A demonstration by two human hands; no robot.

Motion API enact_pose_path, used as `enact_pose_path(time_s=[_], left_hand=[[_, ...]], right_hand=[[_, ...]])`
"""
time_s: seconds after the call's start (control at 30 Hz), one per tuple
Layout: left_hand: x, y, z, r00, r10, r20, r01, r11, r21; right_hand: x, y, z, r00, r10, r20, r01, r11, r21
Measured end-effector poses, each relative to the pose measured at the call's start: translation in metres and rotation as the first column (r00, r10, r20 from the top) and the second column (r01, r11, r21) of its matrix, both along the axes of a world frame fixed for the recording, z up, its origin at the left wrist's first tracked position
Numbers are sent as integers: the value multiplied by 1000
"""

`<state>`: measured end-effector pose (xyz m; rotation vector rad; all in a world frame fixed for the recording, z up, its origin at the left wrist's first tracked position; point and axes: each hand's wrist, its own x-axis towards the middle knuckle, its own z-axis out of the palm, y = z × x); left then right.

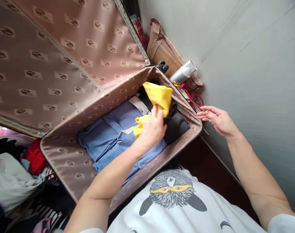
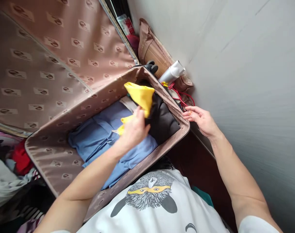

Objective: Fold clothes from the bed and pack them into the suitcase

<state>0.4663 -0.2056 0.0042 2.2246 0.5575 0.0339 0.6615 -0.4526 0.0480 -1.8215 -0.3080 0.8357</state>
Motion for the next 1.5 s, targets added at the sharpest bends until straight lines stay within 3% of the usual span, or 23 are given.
enact_pose_path(time_s=[0.1, 0.2, 0.27, 0.33, 0.4, 0.47, 0.53, 0.6, 0.67, 0.73, 0.9, 1.0, 1.1, 1.17, 1.23, 1.3, 1.4, 1.47, 1.5], left_hand=[[21, -69, -48, 944, -245, -223, 276, 954, 120], [24, -107, -92, 842, -387, -375, 462, 877, 133], [16, -110, -103, 829, -414, -376, 497, 853, 157], [4, -102, -100, 846, -413, -338, 492, 848, 197], [-8, -91, -94, 878, -362, -314, 443, 862, 247], [-18, -84, -93, 900, -281, -334, 372, 894, 249], [-24, -81, -97, 905, -210, -370, 292, 939, 180], [-27, -81, -103, 923, -121, -364, 173, 978, 113], [-26, -82, -108, 945, 5, -327, 36, 992, 119], [-23, -81, -110, 948, 84, -308, -36, 987, 160], [-20, -78, -108, 943, 20, -334, 23, 992, 124], [-32, -79, -100, 965, 6, -263, 13, 997, 73], [-48, -67, -84, 999, -2, -44, -2, 997, -79], [-51, -41, -74, 997, 54, 59, -40, 977, -210], [-42, 2, -69, 983, 162, 87, -133, 953, -272], [-23, 55, -70, 958, 271, 99, -241, 941, -239], [10, 122, -82, 905, 423, 45, -413, 900, -142], [24, 139, -91, 862, 507, 18, -506, 862, -37], [26, 137, -95, 850, 527, 14, -527, 850, 25]], right_hand=[[-7, -21, -6, 1000, -8, 0, 8, 1000, -28], [-14, -30, -8, 1000, 18, 24, -16, 998, -56], [-21, -28, -8, 991, 72, 110, -62, 994, -96], [-33, -17, -11, 944, 224, 241, -186, 967, -173], [-45, 2, -20, 802, 475, 361, -378, 873, -310], [-52, 26, -37, 583, 714, 389, -507, 693, -513], [-50, 51, -58, 396, 860, 321, -501, 496, -709], [-41, 71, -77, 277, 930, 240, -445, 346, -826], [-29, 85, -91, 187, 961, 205, -406, 266, -875], [-20, 93, -98, 123, 974, 192, -375, 224, -900], [-19, 90, -82, -23, 993, 112, -335, 98, -937], [-16, 78, -56, -122, 971, 207, -392, 145, -909], [-1, 75, -27, -108, 942, 318, -522, 219, -825], [15, 89, -14, -64, 932, 357, -547, 266, -794], [31, 120, -11, -48, 918, 394, -513, 315, -798], [44, 165, -21, -48, 899, 434, -455, 368, -811], [53, 229, -58, -9, 870, 492, -371, 454, -810], [47, 252, -88, 21, 845, 534, -343, 507, -791], [40, 255, -101, 31, 835, 549, -338, 526, -781]])
